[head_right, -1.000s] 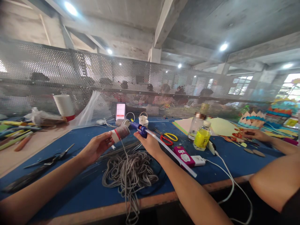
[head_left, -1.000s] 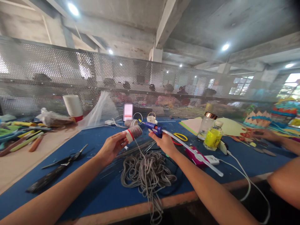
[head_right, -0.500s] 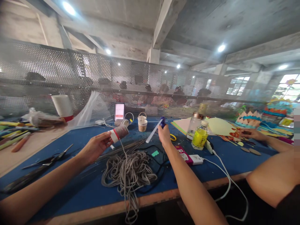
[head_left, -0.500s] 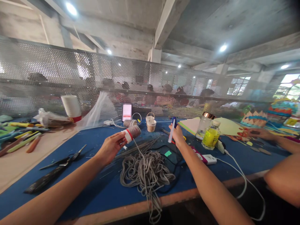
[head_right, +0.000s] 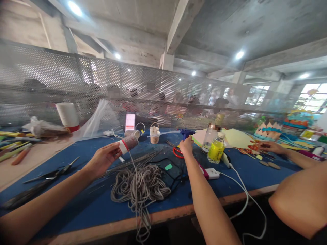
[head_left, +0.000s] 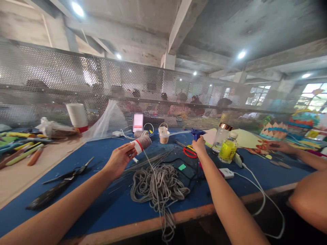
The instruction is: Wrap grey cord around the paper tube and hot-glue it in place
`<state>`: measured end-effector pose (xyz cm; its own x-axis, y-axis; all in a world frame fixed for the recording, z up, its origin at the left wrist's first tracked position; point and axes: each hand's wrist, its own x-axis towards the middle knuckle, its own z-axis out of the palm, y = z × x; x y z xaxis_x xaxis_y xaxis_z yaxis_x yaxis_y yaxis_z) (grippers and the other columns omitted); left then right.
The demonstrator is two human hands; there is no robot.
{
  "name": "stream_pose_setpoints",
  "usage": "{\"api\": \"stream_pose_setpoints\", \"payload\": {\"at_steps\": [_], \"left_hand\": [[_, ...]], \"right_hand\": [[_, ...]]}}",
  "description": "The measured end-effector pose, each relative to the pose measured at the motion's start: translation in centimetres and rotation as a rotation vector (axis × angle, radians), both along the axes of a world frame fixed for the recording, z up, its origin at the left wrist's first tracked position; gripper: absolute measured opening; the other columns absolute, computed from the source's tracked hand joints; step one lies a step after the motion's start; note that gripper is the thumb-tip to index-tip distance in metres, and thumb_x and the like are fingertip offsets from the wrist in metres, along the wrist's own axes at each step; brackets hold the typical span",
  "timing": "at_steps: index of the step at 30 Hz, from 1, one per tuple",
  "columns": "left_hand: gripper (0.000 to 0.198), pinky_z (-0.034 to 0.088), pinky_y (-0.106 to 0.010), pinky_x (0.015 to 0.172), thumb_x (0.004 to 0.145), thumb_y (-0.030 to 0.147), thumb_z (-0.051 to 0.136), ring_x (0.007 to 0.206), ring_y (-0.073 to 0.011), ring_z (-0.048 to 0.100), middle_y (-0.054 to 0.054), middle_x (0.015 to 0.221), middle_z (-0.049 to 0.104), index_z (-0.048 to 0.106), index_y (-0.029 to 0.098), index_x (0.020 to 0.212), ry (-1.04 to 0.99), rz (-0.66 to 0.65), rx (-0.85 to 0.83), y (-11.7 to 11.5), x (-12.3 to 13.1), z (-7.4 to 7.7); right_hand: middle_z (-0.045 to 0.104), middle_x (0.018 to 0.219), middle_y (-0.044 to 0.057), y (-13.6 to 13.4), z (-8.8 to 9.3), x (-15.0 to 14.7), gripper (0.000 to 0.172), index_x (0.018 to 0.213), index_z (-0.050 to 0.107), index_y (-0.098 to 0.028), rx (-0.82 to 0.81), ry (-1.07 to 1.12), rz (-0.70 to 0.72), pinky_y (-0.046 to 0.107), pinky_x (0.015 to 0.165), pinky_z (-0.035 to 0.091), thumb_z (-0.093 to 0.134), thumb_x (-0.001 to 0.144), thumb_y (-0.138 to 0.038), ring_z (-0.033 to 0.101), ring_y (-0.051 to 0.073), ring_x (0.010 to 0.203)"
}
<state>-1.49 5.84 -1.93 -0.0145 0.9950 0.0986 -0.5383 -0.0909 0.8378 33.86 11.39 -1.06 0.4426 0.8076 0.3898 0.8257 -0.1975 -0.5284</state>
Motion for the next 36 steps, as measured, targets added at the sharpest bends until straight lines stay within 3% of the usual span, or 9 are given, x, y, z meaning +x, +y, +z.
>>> {"api": "stream_pose_setpoints", "payload": {"at_steps": [4,11,15,20,25,27,29,33,36], "left_hand": [[0.013,0.058,-0.024,0.071,0.075,0.015,0.075,0.075,-0.0151,0.068,-0.008,0.087,0.073,0.071,0.011,0.086,0.007,-0.006,0.007,0.0,0.0,-0.1],[0.004,0.058,-0.023,0.067,0.079,0.012,0.071,0.068,-0.0143,0.066,-0.006,0.079,0.072,0.073,0.013,0.081,0.016,-0.039,0.004,-0.3,0.5,0.0],[0.006,0.058,-0.023,0.068,0.076,0.013,0.073,0.07,-0.0145,0.068,-0.007,0.082,0.073,0.072,0.013,0.082,0.032,-0.07,0.002,-0.6,0.8,0.0],[0.006,0.057,-0.023,0.068,0.076,0.013,0.073,0.07,-0.0151,0.069,-0.008,0.083,0.074,0.072,0.013,0.082,0.035,-0.103,-0.002,-0.6,1.0,-0.1],[0.007,0.058,-0.022,0.069,0.078,0.013,0.072,0.069,-0.0139,0.068,-0.007,0.081,0.073,0.073,0.013,0.084,0.035,-0.12,-0.002,-0.4,0.9,-0.3],[0.007,0.058,-0.023,0.069,0.077,0.013,0.073,0.07,-0.0145,0.068,-0.008,0.082,0.073,0.073,0.013,0.084,0.033,-0.118,-0.002,-0.3,1.0,-0.3],[0.008,0.058,-0.023,0.069,0.076,0.012,0.073,0.071,-0.0151,0.068,-0.008,0.083,0.074,0.073,0.013,0.084,0.03,-0.113,0.001,-0.3,1.0,-0.4],[0.008,0.058,-0.023,0.073,0.074,0.01,0.074,0.074,-0.0155,0.069,-0.008,0.087,0.074,0.073,0.013,0.081,0.027,-0.093,0.006,-0.4,1.0,-0.2],[0.012,0.057,-0.022,0.075,0.07,0.01,0.077,0.077,-0.0151,0.069,-0.008,0.089,0.073,0.073,0.012,0.081,0.037,-0.086,0.016,-0.5,1.0,0.0]], "right_hand": [[0.046,0.13,0.03,-0.5,-0.2,-0.7,0.055,0.14,0.03,0.004,-0.091,-0.009,0.005,0.032,0.092,0.046,0.041,0.089,-0.016,0.06,0.029,0.111],[0.053,0.124,0.027,-1.1,-1.0,-2.6,0.046,0.131,0.043,0.001,-0.204,-0.115,0.15,0.033,0.093,0.044,0.043,0.087,-0.013,0.052,0.03,0.12],[0.054,0.122,0.026,-1.4,-1.4,-3.1,0.039,0.126,0.046,0.0,-0.221,-0.181,0.173,0.034,0.089,0.046,0.039,0.089,-0.01,0.056,0.03,0.114],[0.056,0.117,0.025,-2.3,-1.6,-3.3,0.034,0.121,0.052,-0.003,-0.233,-0.256,0.183,0.039,0.09,0.045,0.042,0.09,-0.011,0.059,0.03,0.108],[0.051,0.125,0.022,-3.6,-0.5,-4.4,0.032,0.12,0.056,-0.011,-0.096,-0.33,0.157,0.048,0.1,0.036,0.052,0.091,-0.025,0.046,0.034,0.123],[0.056,0.12,0.017,-3.9,0.1,-5.5,0.026,0.114,0.061,-0.016,0.037,-0.304,0.259,0.043,0.099,0.037,0.05,0.093,-0.027,0.049,0.029,0.119],[0.064,0.107,0.011,-4.3,0.4,-7.0,0.023,0.105,0.065,-0.018,0.091,-0.18,0.505,0.034,0.093,0.042,0.047,0.095,-0.029,0.058,0.022,0.104],[0.07,0.101,0.005,-5.6,-0.2,-10.3,0.026,0.107,0.065,-0.02,0.045,0.188,0.989,0.028,0.085,0.047,0.051,0.094,-0.038,0.065,0.017,0.092],[0.071,0.104,0.006,-6.7,-0.8,-11.9,0.035,0.114,0.063,-0.019,-0.059,0.391,1.156,0.03,0.09,0.048,0.056,0.091,-0.044,0.066,0.018,0.098]]}}
